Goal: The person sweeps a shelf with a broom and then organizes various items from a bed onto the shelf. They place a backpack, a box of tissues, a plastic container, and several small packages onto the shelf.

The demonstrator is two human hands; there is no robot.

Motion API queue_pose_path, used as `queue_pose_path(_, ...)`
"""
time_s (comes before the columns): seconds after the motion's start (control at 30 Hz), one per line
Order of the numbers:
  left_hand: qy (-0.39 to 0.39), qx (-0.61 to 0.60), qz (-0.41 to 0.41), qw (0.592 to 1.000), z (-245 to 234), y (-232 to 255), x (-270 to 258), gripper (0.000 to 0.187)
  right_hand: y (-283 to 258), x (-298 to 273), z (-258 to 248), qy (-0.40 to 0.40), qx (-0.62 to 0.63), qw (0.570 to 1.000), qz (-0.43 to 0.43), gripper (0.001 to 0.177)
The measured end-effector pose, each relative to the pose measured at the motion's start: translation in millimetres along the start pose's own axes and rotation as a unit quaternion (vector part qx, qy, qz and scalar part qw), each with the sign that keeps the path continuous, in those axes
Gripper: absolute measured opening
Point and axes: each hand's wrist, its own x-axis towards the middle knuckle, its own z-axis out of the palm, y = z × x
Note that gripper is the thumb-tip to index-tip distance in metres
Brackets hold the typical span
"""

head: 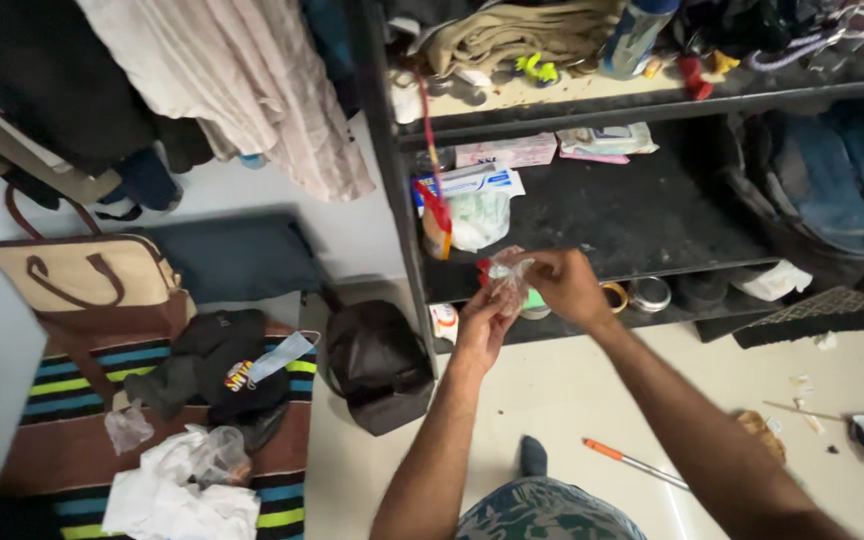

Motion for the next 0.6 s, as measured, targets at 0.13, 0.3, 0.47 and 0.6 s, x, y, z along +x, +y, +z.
queue_pose_path(0.13, 0.160, 0.128, 0.050, 0.977, 54, -24, 32, 0.044, 30, -4, 2, 0.150, 0.083, 0.984, 0.055, 0.023)
queue_pose_path(0.3, 0.242, 0.141, 0.028, 0.960, 93, -37, 50, 0.037, 84, 29, -22, 0.173, 0.265, 0.948, -0.004, 0.023)
queue_pose_path(0.47, 0.250, 0.302, 0.109, 0.913, 86, -49, 53, 0.033, 139, 71, -47, 0.183, 0.275, 0.943, 0.039, 0.021)
queue_pose_path(0.6, 0.231, 0.453, 0.128, 0.852, 89, -39, 39, 0.031, 212, 128, -46, 0.213, 0.276, 0.936, 0.049, 0.018)
